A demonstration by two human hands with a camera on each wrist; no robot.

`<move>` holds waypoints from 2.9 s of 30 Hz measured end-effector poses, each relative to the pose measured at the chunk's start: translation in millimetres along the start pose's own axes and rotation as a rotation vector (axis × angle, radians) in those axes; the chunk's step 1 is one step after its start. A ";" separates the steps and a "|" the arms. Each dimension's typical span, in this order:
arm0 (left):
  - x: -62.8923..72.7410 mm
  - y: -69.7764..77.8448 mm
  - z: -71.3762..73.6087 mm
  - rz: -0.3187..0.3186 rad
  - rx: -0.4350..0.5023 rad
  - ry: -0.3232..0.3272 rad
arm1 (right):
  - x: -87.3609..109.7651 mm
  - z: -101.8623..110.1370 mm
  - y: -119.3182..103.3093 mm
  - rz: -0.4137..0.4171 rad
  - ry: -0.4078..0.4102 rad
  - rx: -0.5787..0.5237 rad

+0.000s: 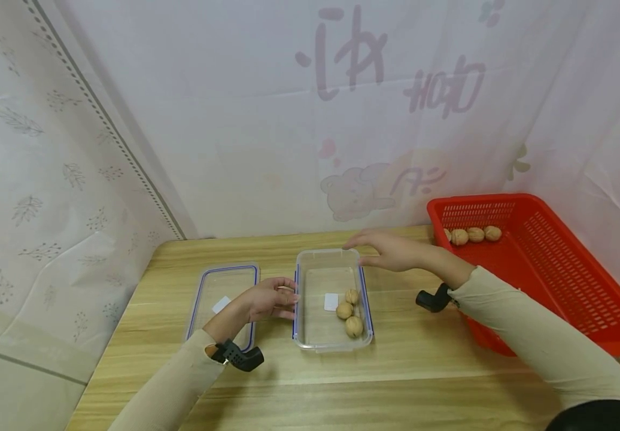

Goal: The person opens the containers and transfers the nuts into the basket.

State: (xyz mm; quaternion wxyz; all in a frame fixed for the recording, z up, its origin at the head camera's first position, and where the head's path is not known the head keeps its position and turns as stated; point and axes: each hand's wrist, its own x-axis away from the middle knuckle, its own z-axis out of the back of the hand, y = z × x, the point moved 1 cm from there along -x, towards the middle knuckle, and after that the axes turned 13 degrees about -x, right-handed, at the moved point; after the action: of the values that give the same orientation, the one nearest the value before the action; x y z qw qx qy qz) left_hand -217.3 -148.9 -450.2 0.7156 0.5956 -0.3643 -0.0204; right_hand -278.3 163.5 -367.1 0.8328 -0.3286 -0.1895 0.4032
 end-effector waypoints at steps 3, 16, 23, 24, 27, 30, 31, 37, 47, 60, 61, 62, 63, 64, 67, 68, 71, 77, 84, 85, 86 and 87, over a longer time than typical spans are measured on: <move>0.2 0.2 -0.1 -0.002 0.004 -0.001 | -8.5 -0.3 -0.4 0.006 -0.033 -0.030; 0.7 1.1 0.4 0.005 0.001 -0.004 | -55.2 -4.6 -3.7 -0.035 -0.338 -0.169; -0.2 1.6 0.4 0.008 -0.007 0.004 | -76.5 -10.6 3.1 -0.118 -0.512 -0.201; -0.4 1.8 0.4 0.011 -0.007 0.006 | -78.9 -11.9 4.1 -0.124 -0.535 -0.197; -1.0 1.7 0.5 0.015 -0.003 0.008 | -85.7 -15.9 4.8 -0.159 -0.596 -0.174; -1.5 1.7 0.8 0.018 0.001 0.004 | -90.2 -20.0 4.0 -0.208 -0.639 -0.143; -1.6 1.8 0.9 0.015 -0.001 0.003 | -91.4 -21.4 3.6 -0.226 -0.649 -0.130; -1.1 2.0 1.1 0.016 -0.005 0.002 | -94.6 -30.5 2.7 -0.305 -0.683 -0.042; 0.3 2.5 0.3 0.007 -0.003 0.009 | -89.9 -41.6 7.5 -0.388 -0.653 0.071; 0.8 3.0 -0.2 0.019 -0.003 0.017 | -83.5 -46.5 6.2 -0.393 -0.651 0.148; 0.8 3.0 -0.1 0.020 -0.003 0.016 | -83.1 -46.6 6.0 -0.395 -0.649 0.148; 0.9 3.1 -0.1 0.019 -0.003 0.015 | -82.6 -46.9 5.7 -0.396 -0.646 0.149; 0.9 3.0 0.0 0.018 -0.002 0.015 | -82.1 -47.1 5.2 -0.397 -0.642 0.150; 0.7 2.8 0.3 0.016 -0.002 0.013 | -81.5 -47.5 4.8 -0.399 -0.638 0.154; 0.5 2.6 0.6 0.009 0.000 0.008 | -79.9 -48.1 3.4 -0.400 -0.630 0.157; 0.4 2.4 0.6 0.009 0.002 0.008 | -79.7 -48.5 3.4 -0.400 -0.626 0.161; 0.0 2.2 0.2 0.009 0.000 0.008 | -79.2 -49.6 4.3 -0.407 -0.621 0.169; -0.7 1.6 -0.4 0.007 -0.002 -0.002 | -80.1 -50.5 6.1 -0.398 -0.625 0.169; 0.7 0.8 -0.8 0.010 0.001 0.001 | -82.0 -44.8 6.5 -0.310 -0.645 0.098; 0.9 0.7 -0.9 0.014 0.003 0.002 | -82.1 -43.8 6.8 -0.301 -0.641 0.079; 0.9 0.6 -0.9 0.014 0.002 0.003 | -82.0 -42.8 7.2 -0.296 -0.635 0.055; 1.0 0.5 -0.8 0.011 0.000 0.002 | -81.8 -41.9 7.7 -0.288 -0.626 0.032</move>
State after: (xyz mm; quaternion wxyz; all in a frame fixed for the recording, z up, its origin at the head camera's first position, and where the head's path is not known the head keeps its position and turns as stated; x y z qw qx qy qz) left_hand -216.3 -148.5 -449.3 0.7160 0.5937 -0.3669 -0.0154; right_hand -307.5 85.4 -406.5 0.7877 -0.1458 -0.4738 0.3657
